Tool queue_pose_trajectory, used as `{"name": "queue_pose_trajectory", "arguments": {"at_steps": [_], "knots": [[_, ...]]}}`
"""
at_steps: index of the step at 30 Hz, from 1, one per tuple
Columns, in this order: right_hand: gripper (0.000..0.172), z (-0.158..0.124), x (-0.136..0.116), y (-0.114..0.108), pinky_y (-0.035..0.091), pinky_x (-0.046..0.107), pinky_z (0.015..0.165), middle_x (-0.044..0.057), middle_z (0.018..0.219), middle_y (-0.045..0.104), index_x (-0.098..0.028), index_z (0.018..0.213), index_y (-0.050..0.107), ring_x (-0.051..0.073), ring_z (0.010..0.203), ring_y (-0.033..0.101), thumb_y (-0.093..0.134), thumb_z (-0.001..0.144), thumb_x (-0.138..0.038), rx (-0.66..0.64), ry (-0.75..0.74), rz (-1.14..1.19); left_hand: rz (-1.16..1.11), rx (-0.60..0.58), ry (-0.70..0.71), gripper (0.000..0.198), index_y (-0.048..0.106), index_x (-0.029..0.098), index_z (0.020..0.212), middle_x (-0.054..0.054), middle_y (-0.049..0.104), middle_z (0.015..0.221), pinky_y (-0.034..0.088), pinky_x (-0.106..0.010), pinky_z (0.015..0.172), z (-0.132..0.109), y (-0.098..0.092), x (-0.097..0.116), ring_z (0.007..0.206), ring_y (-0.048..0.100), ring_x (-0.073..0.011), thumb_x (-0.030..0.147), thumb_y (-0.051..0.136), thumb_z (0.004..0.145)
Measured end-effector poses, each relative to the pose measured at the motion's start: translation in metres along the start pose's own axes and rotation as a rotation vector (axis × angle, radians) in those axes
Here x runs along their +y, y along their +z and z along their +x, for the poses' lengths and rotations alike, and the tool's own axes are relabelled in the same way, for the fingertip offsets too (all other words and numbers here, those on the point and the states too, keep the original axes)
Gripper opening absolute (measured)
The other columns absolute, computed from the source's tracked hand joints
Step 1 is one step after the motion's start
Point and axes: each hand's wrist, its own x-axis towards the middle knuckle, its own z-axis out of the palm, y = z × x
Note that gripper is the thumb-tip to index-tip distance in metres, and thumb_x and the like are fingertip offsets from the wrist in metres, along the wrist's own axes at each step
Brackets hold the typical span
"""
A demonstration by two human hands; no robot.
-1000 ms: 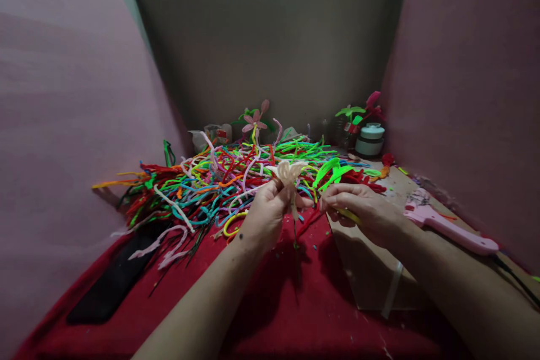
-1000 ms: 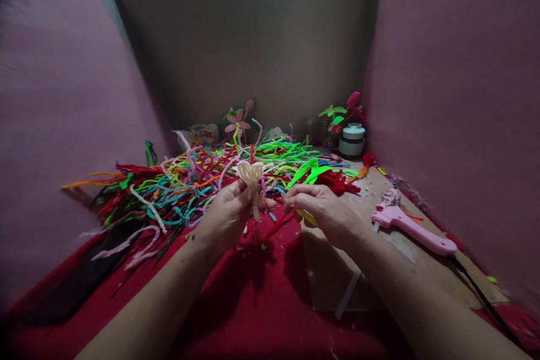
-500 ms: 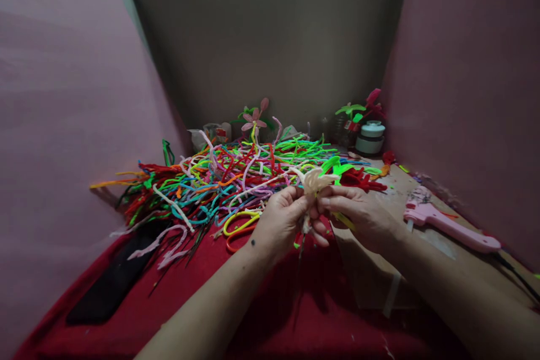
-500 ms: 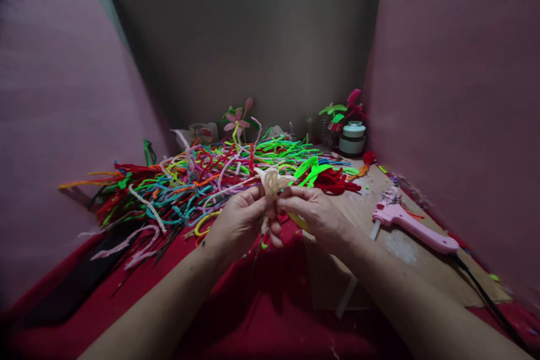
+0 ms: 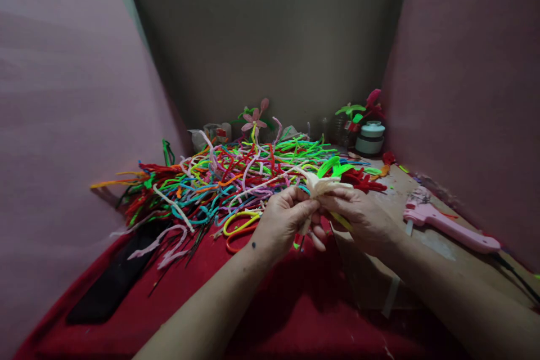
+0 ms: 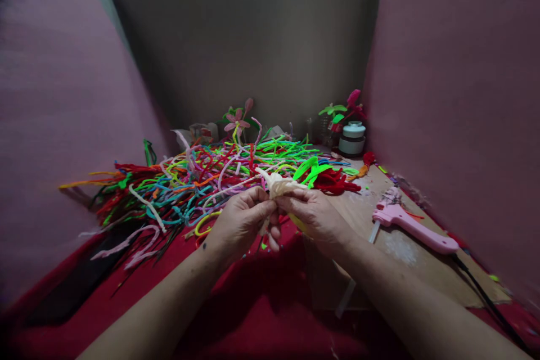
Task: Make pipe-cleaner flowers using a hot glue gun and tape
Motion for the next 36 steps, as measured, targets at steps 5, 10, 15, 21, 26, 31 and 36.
{"name": "queue_pose_trajectory", "arguments": {"at_steps": [5, 10, 15, 21, 26, 31, 36], "knots": [[0.022, 0.002, 0.004, 0.001, 0.043, 0.027, 0.063, 0.002, 0.072, 0.058, -0.017, 0.071, 0.065, 0.014, 0.066, 0.05, 0.07, 0.067, -0.038, 0.116, -0.059, -0.065, 0.122, 0.054, -0.016, 0.021, 0.045, 0.016, 0.069, 0.003, 0.055, 0.051, 0.042, -0.018, 0.031, -0.002, -0.001, 0.004, 0.034, 0.05, -0.0087, 0.028, 0.062, 0.074], [0.015, 0.002, 0.008, 0.005, 0.043, 0.028, 0.068, 0.0, 0.069, 0.057, -0.019, 0.063, 0.064, 0.014, 0.069, 0.051, 0.072, 0.067, -0.032, 0.123, -0.141, 0.04, 0.076, 0.057, -0.072, 0.02, 0.048, 0.017, 0.074, 0.005, 0.052, 0.054, 0.032, -0.013, 0.032, -0.004, -0.002, 0.007, 0.036, 0.043, -0.0039, 0.033, 0.061, 0.076], [0.016, 0.0, 0.005, 0.009, 0.042, 0.027, 0.067, -0.001, 0.066, 0.056, -0.018, 0.059, 0.064, 0.011, 0.065, 0.049, 0.072, 0.068, -0.028, 0.099, -0.149, 0.096, -0.011, -0.012, -0.118, 0.021, 0.048, 0.017, 0.076, 0.005, 0.049, 0.056, 0.024, -0.012, 0.033, -0.004, -0.004, 0.007, 0.037, 0.036, -0.0022, 0.035, 0.06, 0.077], [0.016, -0.001, 0.008, 0.008, 0.042, 0.026, 0.061, -0.002, 0.066, 0.059, -0.018, 0.064, 0.067, 0.011, 0.06, 0.05, 0.076, 0.062, -0.031, 0.136, -0.077, 0.107, 0.141, 0.096, -0.074, 0.024, 0.043, 0.018, 0.07, 0.008, 0.04, 0.051, 0.02, -0.012, 0.033, -0.007, 0.006, 0.004, 0.036, 0.029, -0.0013, 0.036, 0.058, 0.078], [0.017, -0.001, 0.012, 0.006, 0.043, 0.027, 0.067, -0.001, 0.077, 0.064, -0.022, 0.078, 0.072, 0.012, 0.068, 0.053, 0.076, 0.064, -0.03, 0.116, -0.082, 0.147, 0.123, 0.125, -0.036, 0.025, 0.038, 0.019, 0.071, 0.009, 0.034, 0.053, 0.019, -0.012, 0.034, -0.009, 0.012, 0.001, 0.037, 0.025, -0.0007, 0.036, 0.052, 0.081], [0.021, -0.002, 0.011, 0.005, 0.044, 0.027, 0.071, 0.0, 0.08, 0.067, -0.023, 0.083, 0.072, 0.014, 0.073, 0.056, 0.077, 0.063, -0.026, 0.107, -0.099, 0.137, 0.117, 0.119, -0.013, 0.024, 0.041, 0.019, 0.075, 0.01, 0.031, 0.053, 0.021, -0.012, 0.035, -0.011, 0.013, 0.002, 0.038, 0.025, -0.0012, 0.039, 0.051, 0.083], [0.019, -0.004, 0.009, 0.006, 0.042, 0.026, 0.066, 0.0, 0.075, 0.067, -0.024, 0.083, 0.073, 0.013, 0.068, 0.055, 0.074, 0.064, -0.024, 0.055, -0.046, 0.222, 0.078, 0.067, 0.001, 0.024, 0.042, 0.018, 0.075, 0.01, 0.029, 0.051, 0.02, -0.011, 0.035, -0.013, 0.014, 0.006, 0.038, 0.023, -0.0007, 0.037, 0.053, 0.082]]}}
